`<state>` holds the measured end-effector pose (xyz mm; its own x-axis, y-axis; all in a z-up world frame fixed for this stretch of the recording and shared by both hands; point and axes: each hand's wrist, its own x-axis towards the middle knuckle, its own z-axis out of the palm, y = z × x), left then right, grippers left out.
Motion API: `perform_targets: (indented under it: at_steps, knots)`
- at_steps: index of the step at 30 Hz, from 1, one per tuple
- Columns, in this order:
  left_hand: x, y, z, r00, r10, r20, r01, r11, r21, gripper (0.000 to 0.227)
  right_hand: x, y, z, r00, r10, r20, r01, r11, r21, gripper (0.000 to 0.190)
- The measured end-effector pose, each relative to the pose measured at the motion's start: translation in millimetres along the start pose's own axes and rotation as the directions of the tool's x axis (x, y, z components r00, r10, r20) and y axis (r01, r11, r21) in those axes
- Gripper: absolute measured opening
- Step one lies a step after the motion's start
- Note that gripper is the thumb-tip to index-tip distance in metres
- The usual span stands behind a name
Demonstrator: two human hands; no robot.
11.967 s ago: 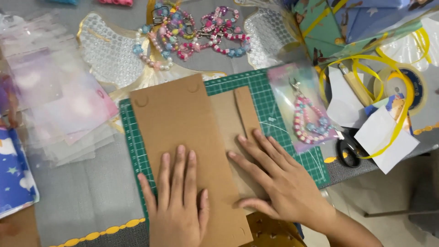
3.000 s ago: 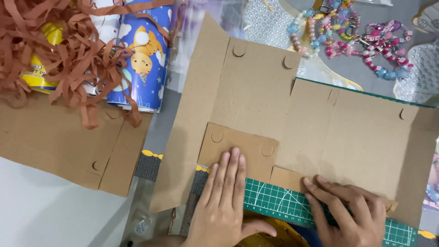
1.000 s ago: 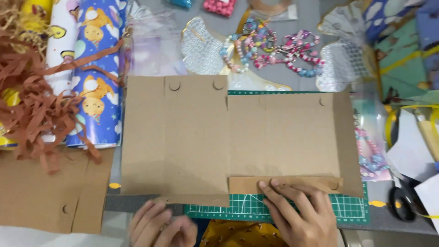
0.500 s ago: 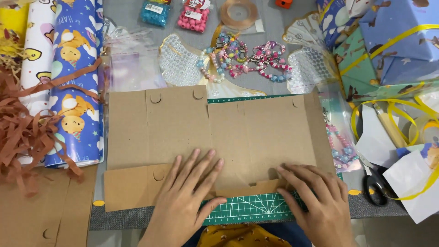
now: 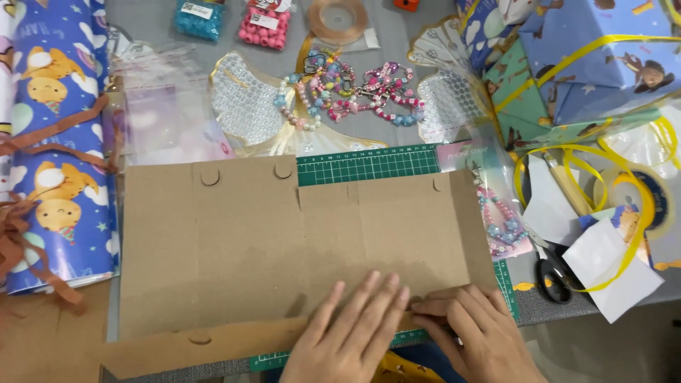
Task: Folding and assembling a cardboard box from a flat template on a craft table.
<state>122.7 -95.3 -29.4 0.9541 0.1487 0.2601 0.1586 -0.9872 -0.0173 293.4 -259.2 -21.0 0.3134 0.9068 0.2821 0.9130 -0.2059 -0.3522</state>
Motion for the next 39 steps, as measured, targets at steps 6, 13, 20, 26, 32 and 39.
perform_targets:
  at_steps: [6,13,20,26,32,39]
  knots:
    - [15,2,19,0.992,0.130,-0.005,-0.127,0.960,-0.249,0.068,50,-1,-50,0.988,-0.154,0.019,0.154,0.961,-0.231,0.015]
    - [12,3,28,0.994,0.112,0.004,-0.110,0.982,-0.157,0.079,117,55,-18,0.962,-0.201,0.187,0.227,0.965,-0.131,0.052]
    - [12,3,32,0.992,0.123,-0.019,-0.125,0.984,-0.128,0.078,109,18,-37,0.961,-0.261,0.094,0.271,0.955,-0.120,0.033]
    - [4,7,54,0.985,0.159,-0.068,-0.172,0.936,-0.306,0.062,91,9,-5,0.954,-0.236,0.184,0.264,0.954,-0.141,0.055]
    - [8,5,48,0.987,0.131,-0.092,-0.148,0.968,-0.201,0.067,98,12,-9,0.893,-0.229,0.387,0.161,0.967,0.200,0.087]
    - [11,3,46,0.986,0.116,-0.117,-0.134,0.978,-0.161,0.068,83,29,-15,0.925,-0.110,0.362,0.094,0.994,0.062,0.095]
